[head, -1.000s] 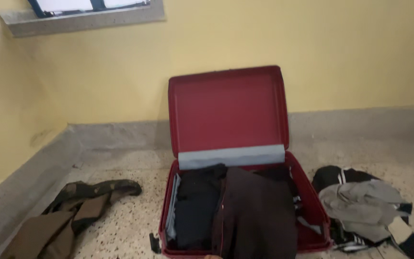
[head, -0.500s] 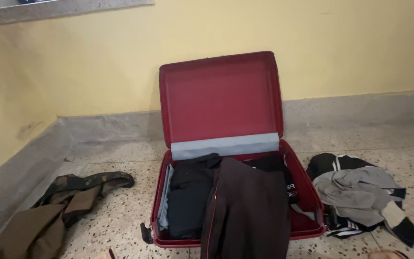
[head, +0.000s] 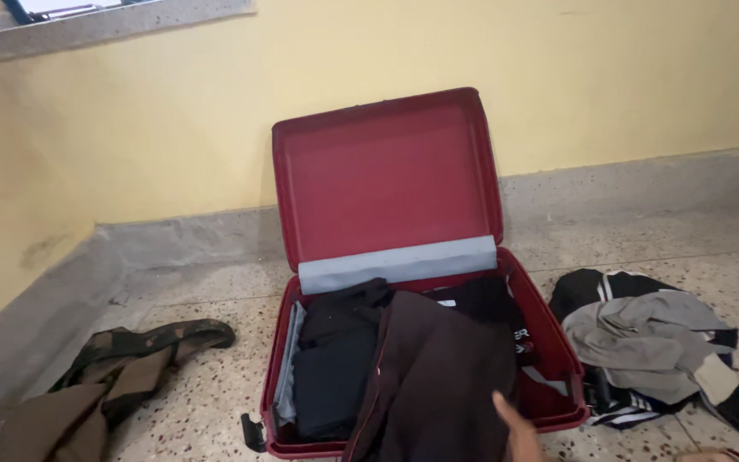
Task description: The person folds several items of clothing and places them inside an open red suitcase on the floor.
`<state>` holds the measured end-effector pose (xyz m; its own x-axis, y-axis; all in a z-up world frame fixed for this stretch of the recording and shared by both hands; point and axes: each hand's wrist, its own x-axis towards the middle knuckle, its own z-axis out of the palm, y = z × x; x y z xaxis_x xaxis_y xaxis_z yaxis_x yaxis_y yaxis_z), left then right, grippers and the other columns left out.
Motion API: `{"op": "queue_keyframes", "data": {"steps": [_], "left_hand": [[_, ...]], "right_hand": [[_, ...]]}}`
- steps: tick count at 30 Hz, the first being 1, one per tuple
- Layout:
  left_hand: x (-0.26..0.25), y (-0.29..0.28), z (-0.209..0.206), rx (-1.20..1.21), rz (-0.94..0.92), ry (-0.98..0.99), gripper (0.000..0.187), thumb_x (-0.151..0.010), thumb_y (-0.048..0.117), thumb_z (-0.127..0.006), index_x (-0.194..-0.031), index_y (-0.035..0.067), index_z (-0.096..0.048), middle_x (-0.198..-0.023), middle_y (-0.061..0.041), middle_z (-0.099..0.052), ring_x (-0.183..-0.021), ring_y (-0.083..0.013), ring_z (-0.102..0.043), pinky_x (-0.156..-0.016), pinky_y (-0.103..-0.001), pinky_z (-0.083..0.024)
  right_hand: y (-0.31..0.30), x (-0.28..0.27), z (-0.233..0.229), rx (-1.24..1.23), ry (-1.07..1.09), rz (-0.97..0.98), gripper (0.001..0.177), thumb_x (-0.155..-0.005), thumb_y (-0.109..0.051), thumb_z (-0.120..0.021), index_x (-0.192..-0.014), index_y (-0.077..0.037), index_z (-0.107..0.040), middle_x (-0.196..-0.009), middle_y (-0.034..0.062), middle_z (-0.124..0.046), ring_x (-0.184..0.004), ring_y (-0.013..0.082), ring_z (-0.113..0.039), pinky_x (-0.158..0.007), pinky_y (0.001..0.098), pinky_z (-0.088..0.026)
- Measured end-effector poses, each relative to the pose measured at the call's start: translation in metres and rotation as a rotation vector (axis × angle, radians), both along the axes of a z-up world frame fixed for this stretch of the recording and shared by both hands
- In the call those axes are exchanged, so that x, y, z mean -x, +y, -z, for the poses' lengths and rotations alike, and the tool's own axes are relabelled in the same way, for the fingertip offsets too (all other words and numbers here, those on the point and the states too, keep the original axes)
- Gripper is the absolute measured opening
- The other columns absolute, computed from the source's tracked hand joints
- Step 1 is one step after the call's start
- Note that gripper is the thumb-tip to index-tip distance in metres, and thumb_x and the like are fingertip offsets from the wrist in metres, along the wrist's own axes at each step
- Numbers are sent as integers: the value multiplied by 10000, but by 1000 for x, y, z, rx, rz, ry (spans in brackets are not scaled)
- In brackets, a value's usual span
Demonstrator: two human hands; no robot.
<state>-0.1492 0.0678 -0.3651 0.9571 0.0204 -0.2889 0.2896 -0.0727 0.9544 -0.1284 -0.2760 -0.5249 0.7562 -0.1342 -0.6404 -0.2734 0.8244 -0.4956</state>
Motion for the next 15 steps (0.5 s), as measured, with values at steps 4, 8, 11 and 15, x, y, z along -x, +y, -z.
{"op": "queue_keyframes", "data": {"steps": [4, 8, 11, 15], "left_hand": [[-5, 12, -19, 61, -70, 41, 228, -894, 136, -680, -1090, 27, -638, -981, -148, -696, -877, -302, -676, -753, -431, -542], [-9, 27, -37, 110, -143, 65, 228, -901, 147, -674, -1090, 26, -637, -973, -142, -695, -858, -292, -675, -731, -431, -545], [-11, 38, -50, 147, -192, 74, 228, -906, 154, -670, -1091, 25, -637, -967, -138, -694, -844, -284, -675, -714, -431, -547], [-2, 40, -59, 214, -225, 82, 229, -913, 164, -664, -1092, 23, -637, -959, -132, -692, -825, -274, -674, -692, -431, -550]], "right_hand": [[-17, -33, -6, 126, 113, -73, 523, -859, -270, -708, -1316, -28, -626, -1259, 201, -704, -1178, 411, -628, -1051, 554, -485], [-60, -84, 8, 176, 89, -64, 430, -831, -208, -737, -1199, 7, -681, -1126, 194, -744, -1035, 397, -692, -957, 546, -547], [-82, -93, 8, 286, 77, 3, 386, -827, -128, -749, -1158, 58, -682, -1081, 228, -757, -953, 396, -725, -864, 501, -584], [-95, -74, -39, 636, 110, -22, 310, -875, -191, -742, -1126, -31, -658, -1043, 174, -713, -842, 366, -623, -730, 522, -499]]}}
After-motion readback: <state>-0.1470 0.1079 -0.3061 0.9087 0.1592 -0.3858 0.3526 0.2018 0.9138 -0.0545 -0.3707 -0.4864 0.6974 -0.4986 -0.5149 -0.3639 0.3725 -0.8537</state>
